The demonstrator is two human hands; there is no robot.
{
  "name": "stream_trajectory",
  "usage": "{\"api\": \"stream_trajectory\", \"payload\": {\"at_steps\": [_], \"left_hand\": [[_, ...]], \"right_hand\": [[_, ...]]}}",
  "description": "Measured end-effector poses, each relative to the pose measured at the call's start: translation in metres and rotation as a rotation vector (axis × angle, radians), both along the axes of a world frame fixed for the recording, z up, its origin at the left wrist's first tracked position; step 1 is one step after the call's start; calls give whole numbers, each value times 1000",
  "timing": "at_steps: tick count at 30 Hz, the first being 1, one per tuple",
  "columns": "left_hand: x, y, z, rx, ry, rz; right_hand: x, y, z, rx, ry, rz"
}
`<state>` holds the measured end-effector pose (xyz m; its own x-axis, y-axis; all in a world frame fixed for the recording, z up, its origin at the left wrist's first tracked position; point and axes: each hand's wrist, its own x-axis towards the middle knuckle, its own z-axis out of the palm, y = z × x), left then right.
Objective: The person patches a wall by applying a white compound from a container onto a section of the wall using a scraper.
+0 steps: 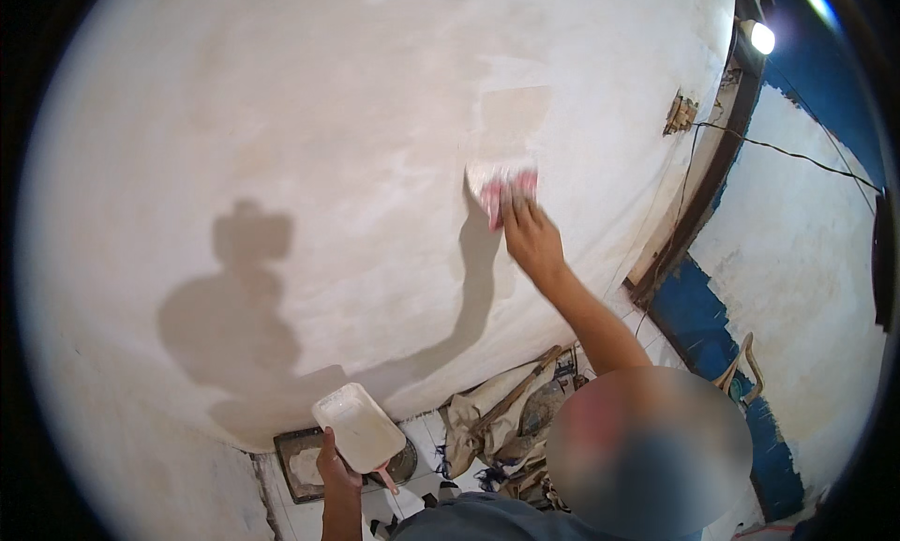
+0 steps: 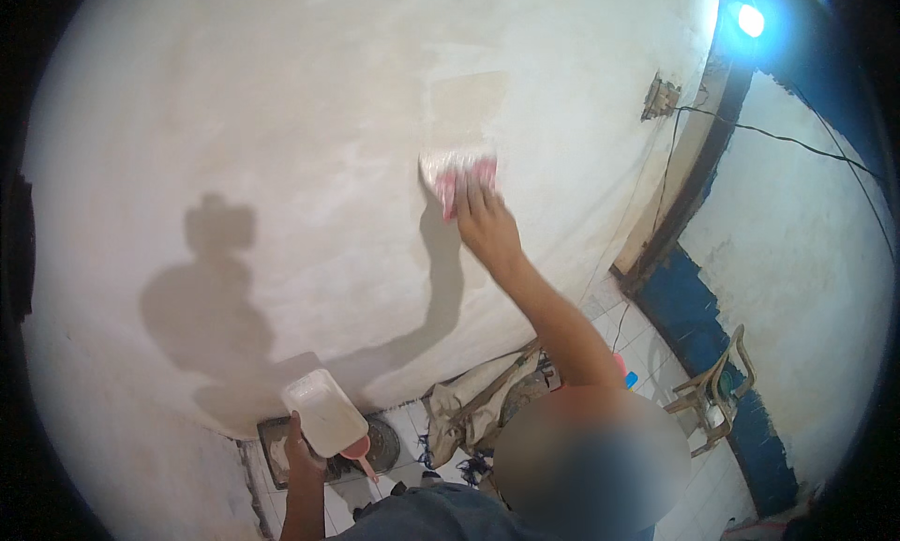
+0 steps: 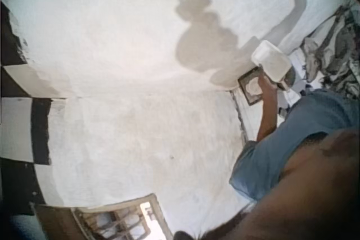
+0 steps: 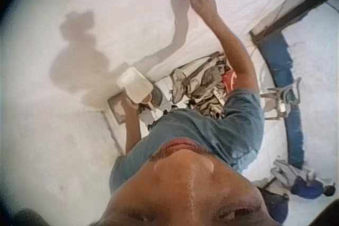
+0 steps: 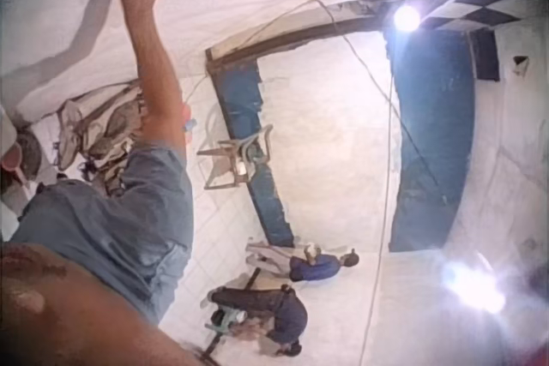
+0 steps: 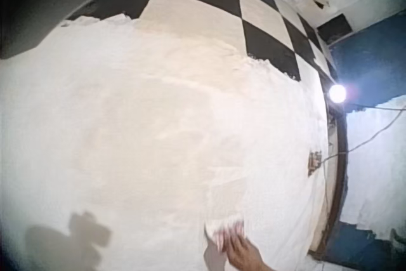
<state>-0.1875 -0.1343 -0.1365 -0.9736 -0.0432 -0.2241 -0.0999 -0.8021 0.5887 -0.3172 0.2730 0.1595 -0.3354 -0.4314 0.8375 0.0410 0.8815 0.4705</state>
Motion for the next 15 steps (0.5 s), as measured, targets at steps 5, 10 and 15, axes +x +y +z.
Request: {"api": "stream_trajectory", "payload": {"at_steps": [5,10,15], "left_hand": [[4,22,8,0,-13,-44],[4,31,15,18,5,-79],[1,36,2,19,11,-48]], "right_hand": [[54,23,16,-756,-7,289],[45,74,113,-1361,80,481],[7,0,162,-934,238,-44]]}}
